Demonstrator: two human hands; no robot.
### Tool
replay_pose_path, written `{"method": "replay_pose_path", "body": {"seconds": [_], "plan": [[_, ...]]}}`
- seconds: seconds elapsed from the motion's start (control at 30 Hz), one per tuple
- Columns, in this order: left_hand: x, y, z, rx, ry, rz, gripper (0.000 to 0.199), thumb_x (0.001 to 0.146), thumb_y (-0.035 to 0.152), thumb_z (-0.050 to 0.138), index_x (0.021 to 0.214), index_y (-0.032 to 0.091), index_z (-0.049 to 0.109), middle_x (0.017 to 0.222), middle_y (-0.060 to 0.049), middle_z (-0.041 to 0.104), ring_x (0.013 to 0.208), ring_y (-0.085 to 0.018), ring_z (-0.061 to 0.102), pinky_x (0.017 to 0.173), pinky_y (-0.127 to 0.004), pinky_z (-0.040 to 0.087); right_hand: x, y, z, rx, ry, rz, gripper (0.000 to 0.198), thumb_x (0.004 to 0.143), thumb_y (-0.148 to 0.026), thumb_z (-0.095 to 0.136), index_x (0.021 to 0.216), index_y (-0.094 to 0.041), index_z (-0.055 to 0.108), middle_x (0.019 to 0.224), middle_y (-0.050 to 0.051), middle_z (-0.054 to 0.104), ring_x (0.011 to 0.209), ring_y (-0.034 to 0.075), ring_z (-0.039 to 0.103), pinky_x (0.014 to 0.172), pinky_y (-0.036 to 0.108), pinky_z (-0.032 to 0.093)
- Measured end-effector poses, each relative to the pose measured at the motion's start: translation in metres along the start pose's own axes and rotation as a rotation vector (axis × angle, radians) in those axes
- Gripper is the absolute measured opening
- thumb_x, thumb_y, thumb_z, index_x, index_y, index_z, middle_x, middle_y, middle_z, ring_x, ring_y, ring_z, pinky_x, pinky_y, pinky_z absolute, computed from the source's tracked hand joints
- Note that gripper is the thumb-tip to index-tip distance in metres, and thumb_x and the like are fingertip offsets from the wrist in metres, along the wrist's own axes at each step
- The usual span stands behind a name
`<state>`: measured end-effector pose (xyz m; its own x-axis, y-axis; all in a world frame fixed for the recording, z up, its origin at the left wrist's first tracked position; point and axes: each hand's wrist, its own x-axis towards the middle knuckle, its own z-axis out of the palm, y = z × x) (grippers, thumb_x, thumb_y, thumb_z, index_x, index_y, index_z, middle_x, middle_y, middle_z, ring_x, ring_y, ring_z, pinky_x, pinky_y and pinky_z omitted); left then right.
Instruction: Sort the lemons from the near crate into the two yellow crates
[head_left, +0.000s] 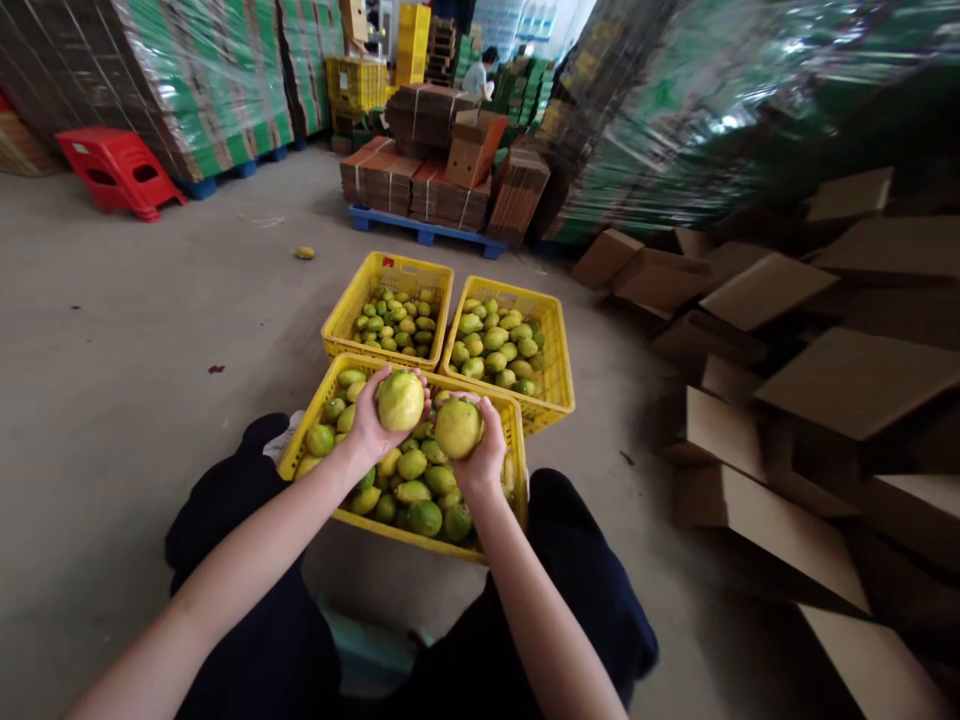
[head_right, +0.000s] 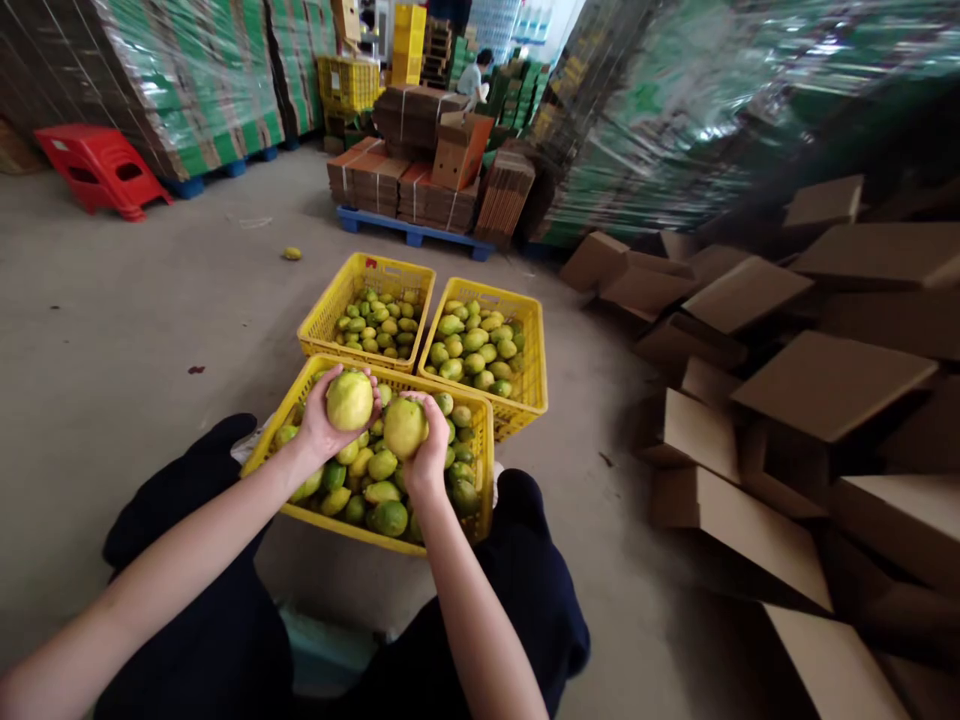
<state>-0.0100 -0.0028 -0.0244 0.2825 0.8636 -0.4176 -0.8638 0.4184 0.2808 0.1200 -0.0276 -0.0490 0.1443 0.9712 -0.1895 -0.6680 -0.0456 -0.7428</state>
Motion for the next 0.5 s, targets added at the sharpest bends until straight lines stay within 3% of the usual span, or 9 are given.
{"method": "replay_pose_path", "body": {"seconds": [0.13, 0.3, 0.5], "plan": [[0.003, -0.001, -0.001, -0.023, 0.019, 0.001, 0.036, 0.093, 0.039, 0.048, 0.101, 0.010, 0.067, 0.084, -0.010, 0.073, 0.079, -0.021, 0.072, 0.081, -0.036, 0.061, -0.002, -0.002, 0.006, 0.101, 0.090, 0.058, 0.023, 0.073, -0.042, 0.068, 0.084, -0.022, 0.068, 0.082, -0.002, 0.069, 0.073, 0.015, 0.064, 0.067, 0.028, 0.056], [0.005, -0.001, -0.002, 0.003, -0.067, 0.009, 0.044, 0.097, 0.037, 0.043, 0.122, 0.006, 0.061, 0.103, -0.018, 0.074, 0.101, -0.028, 0.071, 0.087, -0.042, 0.060, -0.002, -0.012, 0.006, 0.212, 0.061, 0.224, 0.019, 0.071, -0.029, 0.062, 0.089, -0.021, 0.064, 0.083, 0.001, 0.071, 0.076, 0.019, 0.068, 0.066, 0.031, 0.059], [0.007, -0.002, -0.003, 0.023, -0.024, -0.041, 0.045, 0.099, 0.038, 0.041, 0.131, 0.009, 0.056, 0.104, -0.017, 0.073, 0.094, -0.024, 0.073, 0.074, -0.032, 0.062, 0.006, -0.012, -0.002, 0.229, 0.053, 0.302, 0.018, 0.078, -0.036, 0.063, 0.090, -0.022, 0.064, 0.088, 0.004, 0.073, 0.080, 0.019, 0.071, 0.068, 0.030, 0.063]]}}
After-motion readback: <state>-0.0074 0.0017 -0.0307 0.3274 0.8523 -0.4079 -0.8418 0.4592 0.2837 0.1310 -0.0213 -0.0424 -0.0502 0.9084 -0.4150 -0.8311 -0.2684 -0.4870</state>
